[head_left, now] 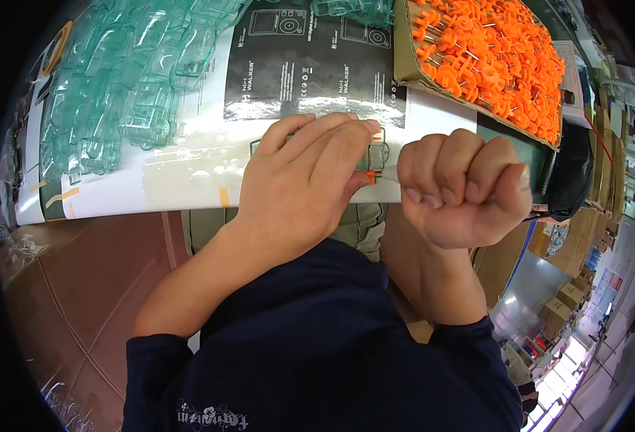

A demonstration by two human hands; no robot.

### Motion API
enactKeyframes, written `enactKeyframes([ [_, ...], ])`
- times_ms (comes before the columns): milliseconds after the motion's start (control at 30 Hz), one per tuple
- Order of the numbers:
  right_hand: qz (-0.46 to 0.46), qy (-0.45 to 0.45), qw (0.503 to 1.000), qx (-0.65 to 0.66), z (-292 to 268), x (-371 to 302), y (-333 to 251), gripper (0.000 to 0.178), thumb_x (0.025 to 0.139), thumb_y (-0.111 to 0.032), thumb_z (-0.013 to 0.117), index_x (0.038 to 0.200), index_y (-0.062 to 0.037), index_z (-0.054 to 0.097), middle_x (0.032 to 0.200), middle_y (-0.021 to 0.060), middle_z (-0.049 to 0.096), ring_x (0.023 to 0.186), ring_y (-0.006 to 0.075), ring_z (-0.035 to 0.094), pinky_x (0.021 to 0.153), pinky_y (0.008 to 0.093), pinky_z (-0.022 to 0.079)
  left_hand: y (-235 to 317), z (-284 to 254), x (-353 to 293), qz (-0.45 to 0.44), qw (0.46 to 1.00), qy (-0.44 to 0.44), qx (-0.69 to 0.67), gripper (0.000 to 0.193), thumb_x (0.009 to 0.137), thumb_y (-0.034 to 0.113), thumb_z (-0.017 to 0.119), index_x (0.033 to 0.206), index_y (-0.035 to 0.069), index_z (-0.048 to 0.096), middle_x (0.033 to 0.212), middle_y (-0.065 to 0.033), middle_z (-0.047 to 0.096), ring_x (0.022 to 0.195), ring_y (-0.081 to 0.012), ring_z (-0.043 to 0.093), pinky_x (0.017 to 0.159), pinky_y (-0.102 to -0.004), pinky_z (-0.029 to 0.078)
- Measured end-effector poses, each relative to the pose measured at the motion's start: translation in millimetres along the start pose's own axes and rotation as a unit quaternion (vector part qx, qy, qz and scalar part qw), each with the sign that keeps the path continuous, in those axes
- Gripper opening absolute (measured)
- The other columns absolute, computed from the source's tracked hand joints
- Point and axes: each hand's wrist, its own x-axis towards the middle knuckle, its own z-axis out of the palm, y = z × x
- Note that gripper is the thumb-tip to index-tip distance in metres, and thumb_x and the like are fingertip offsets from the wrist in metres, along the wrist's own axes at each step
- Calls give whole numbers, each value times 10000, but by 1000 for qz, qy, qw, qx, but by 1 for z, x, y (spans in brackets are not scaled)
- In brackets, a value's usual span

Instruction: Manually assemble small orange plastic components into green housings using a handheld press tool at a factory workstation.

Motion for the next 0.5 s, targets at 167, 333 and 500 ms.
enactKeyframes([
  [167,7,-4,1000,-5,3,-1,6,438,1081,-354,394,690,-156,393,591,15,406,485,131,349,471,288,329,-2,4,0,10,1000,9,5,473,765,79,744,1218,29,614,1120,-47,695,1118,-190,647,977,-345,437],
  [333,18,12,998,-61,12,1,6,437,1078,-347,401,688,-150,398,592,18,412,485,133,349,470,288,327,-2,4,-1,8,1000,18,-5,439,758,38,764,1169,25,611,1230,-31,707,1105,-232,672,976,-367,465],
  [500,29,-14,999,-31,2,3,1,435,1076,-339,412,686,-147,403,594,20,416,486,132,348,472,290,329,-1,4,1,10,1000,19,-4,430,756,33,764,1159,27,613,1225,-37,709,1099,-233,675,967,-368,470],
])
